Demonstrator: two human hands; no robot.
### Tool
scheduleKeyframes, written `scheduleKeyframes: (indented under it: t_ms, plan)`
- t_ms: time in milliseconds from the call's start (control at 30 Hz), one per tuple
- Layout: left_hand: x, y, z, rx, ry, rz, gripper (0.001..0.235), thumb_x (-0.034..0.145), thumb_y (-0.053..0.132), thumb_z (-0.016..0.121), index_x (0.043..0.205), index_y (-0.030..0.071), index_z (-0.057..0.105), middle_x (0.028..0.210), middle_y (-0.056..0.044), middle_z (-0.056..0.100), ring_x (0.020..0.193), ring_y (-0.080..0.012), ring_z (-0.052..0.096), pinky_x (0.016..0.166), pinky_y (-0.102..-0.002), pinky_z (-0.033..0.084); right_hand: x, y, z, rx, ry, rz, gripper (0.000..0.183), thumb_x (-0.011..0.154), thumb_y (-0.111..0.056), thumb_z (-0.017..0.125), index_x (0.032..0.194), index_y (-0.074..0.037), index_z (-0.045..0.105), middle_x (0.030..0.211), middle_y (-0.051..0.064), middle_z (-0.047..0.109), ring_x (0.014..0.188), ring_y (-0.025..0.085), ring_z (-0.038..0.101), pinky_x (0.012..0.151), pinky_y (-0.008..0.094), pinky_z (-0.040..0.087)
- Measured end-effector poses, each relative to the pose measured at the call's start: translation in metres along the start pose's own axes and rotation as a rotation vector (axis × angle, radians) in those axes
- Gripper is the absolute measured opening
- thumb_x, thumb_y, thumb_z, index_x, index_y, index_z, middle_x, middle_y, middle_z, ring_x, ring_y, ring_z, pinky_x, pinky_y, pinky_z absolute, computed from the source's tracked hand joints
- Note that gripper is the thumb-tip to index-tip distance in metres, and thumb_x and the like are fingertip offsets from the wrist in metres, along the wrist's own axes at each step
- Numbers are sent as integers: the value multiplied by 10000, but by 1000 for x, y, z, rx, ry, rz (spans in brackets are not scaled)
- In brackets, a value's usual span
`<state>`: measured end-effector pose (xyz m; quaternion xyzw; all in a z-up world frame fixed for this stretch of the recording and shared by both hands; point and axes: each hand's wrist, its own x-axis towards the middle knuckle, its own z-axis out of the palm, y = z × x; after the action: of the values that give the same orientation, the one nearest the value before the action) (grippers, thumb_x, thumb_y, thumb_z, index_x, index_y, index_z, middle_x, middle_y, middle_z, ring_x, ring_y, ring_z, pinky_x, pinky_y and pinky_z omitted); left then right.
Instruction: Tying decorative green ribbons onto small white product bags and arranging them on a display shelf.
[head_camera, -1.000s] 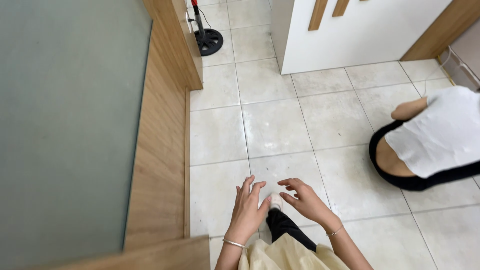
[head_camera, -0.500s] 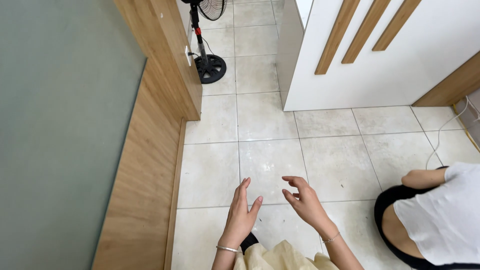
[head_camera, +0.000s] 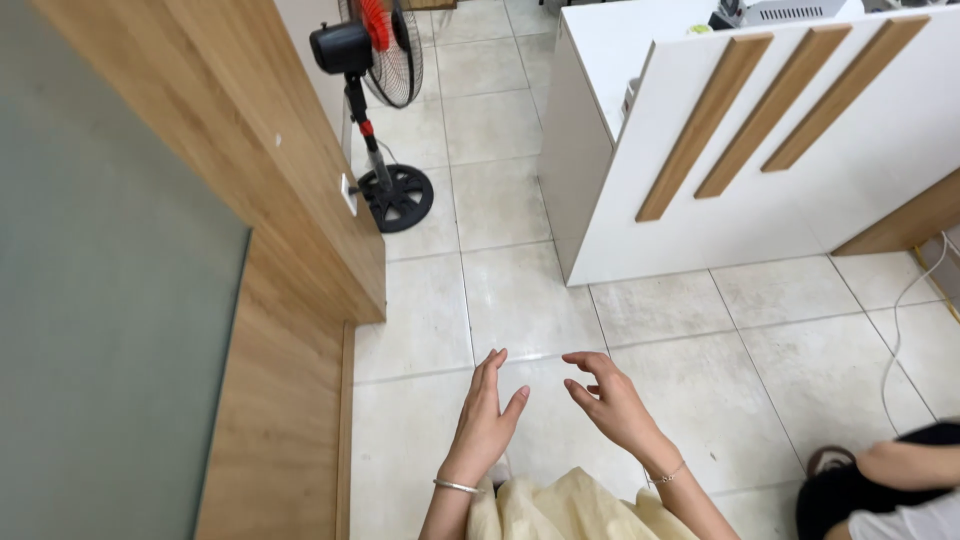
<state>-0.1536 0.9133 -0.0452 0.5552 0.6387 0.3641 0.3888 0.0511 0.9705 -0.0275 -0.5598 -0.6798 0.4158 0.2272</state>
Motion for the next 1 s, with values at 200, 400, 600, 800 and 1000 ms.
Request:
scheduleKeyframes:
  t_ms: [200,400,600,800,1000]
  plan:
    - [133,20,-43,9,9,89,633,975,269,639,1498,40,366,1581,-204,390,1472,-354,388,1162,-401,370,130,-11,-3,67,90,14,404,915,-199,680,1305,-105,632,1335,75,635,1255,236,621,909,367,614]
    - [252,18,-46,-68,-32,18,667,990,301,618,1527,39,320,1578,-203,396,1473,-349,392,1171,-402,355,250,-11,-13,91,87,69,400,910,-198,689,1299,-119,643,1339,64,644,1248,230,630,899,366,607]
    - [396,15,-41,-93,-8,62,754,986,332,626,1551,19,238,1577,-255,356,1481,-365,359,1171,-416,345,400,-5,-36,66,91,2,393,909,-203,687,1290,-116,649,1316,76,653,1207,234,644,877,362,619]
    - [541,47,-61,-64,-5,17,664,1000,374,584,1520,41,339,1577,-217,376,1471,-354,377,1156,-409,362,547,-29,-73,59,21,-65,387,915,-206,669,1294,-127,646,1324,68,635,1206,235,627,885,360,605]
    - [654,57,-72,-78,-44,-135,603,954,383,584,1465,94,446,1590,-114,398,1373,-312,511,1026,-387,487,659,-42,-101,95,55,21,379,917,-210,666,1285,-121,652,1324,78,632,1235,231,618,877,368,611]
